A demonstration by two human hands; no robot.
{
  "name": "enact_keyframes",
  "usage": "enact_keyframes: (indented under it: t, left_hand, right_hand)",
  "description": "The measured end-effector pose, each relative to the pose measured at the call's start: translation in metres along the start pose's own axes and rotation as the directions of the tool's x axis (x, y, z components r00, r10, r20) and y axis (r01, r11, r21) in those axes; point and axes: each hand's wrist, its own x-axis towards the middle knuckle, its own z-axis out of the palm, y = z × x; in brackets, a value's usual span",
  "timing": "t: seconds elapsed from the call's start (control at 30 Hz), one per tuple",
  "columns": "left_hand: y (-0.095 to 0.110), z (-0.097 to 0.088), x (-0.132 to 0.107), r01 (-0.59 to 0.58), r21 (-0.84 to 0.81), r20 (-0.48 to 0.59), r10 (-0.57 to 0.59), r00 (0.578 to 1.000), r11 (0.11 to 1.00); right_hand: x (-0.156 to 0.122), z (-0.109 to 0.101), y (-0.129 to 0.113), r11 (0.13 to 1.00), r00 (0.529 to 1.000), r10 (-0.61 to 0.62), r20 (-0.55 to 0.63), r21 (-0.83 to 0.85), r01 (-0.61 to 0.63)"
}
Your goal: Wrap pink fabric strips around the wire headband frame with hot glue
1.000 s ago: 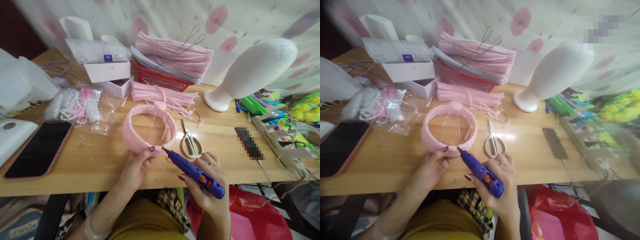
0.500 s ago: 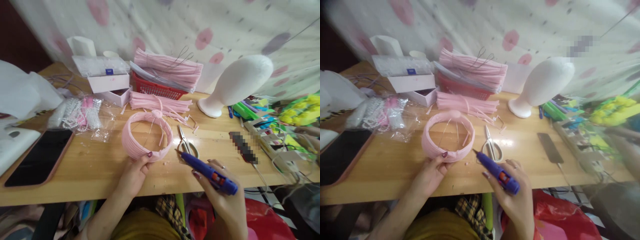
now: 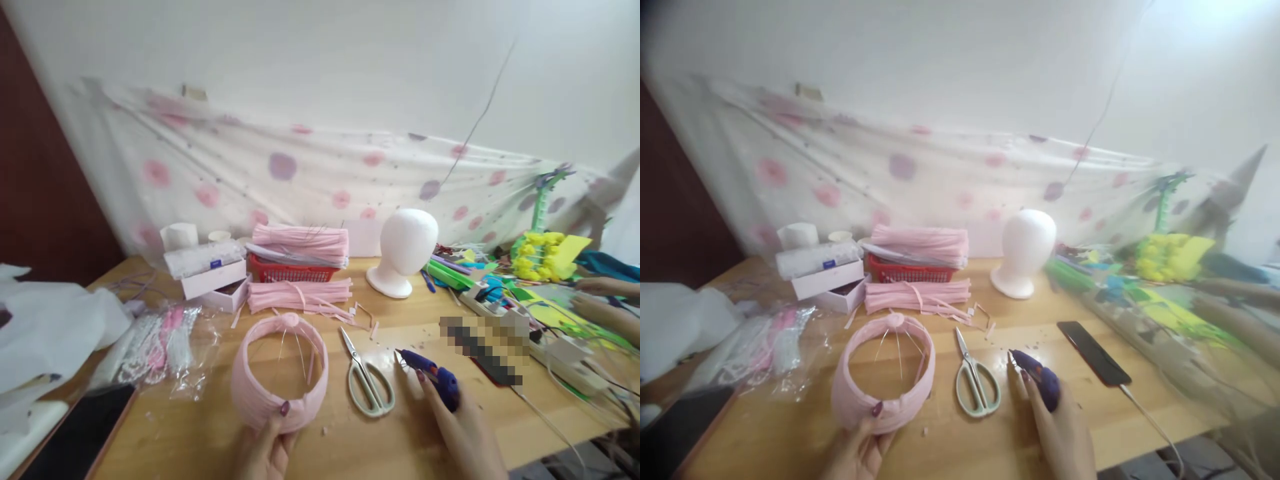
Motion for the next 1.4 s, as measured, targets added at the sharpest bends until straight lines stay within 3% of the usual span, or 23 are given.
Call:
enact_keyframes:
  t: [0.1,0.17,0.23,0.3,0.4,0.63,1.0,1.13,1.3,1.4]
  left_hand:
    - [0.004,0.001,-0.001,-0.004,0.021,0.025,0.003,1.0,1.0]
    - [0.009,0.006,-0.008,-0.001,0.052,0.06,-0.003,0.998,0.999]
    - [0.015,0.013,-0.015,-0.037,0.056,0.09,0.032,0.995,0.998]
    - [0.018,0.017,-0.018,-0.058,0.043,0.141,0.052,0.989,0.997]
    - [0.02,0.019,-0.019,-0.059,0.049,0.156,0.051,0.986,0.997]
    - [0.019,0.019,-0.018,-0.084,0.053,0.109,0.078,0.991,0.995]
    - [0.019,0.024,-0.024,-0.135,0.081,0.119,0.124,0.985,0.988]
    - [0.019,0.025,-0.025,-0.123,0.086,0.14,0.11,0.984,0.989]
    - [0.02,0.024,-0.025,-0.121,0.119,0.174,0.1,0.98,0.985]
    - [0.021,0.024,-0.024,-0.115,0.122,0.16,0.095,0.983,0.986]
  right_hand:
    - [-0.015,-0.006,-0.017,0.999,0.977,-0.037,-0.208,0.024,0.043]
    - [-0.032,-0.008,-0.039,0.979,0.953,-0.123,-0.276,0.126,0.163]
    - [-0.05,-0.003,-0.061,0.898,0.929,-0.345,-0.137,0.242,0.369]
    - [-0.064,0.008,-0.077,0.829,0.862,-0.504,0.062,0.317,0.462]
    - [-0.079,0.022,-0.084,0.817,0.826,-0.54,0.163,0.34,0.466]
    - [-0.095,0.026,-0.086,0.733,0.736,-0.652,0.182,0.401,0.55]
    - [-0.105,0.028,-0.091,0.726,0.696,-0.671,0.255,0.419,0.546]
    - [-0.109,0.032,-0.098,0.69,0.664,-0.704,0.251,0.461,0.558]
    - [-0.109,0.041,-0.102,0.697,0.658,-0.698,0.282,0.477,0.535]
    - [-0.109,0.047,-0.103,0.643,0.636,-0.74,0.217,0.503,0.577]
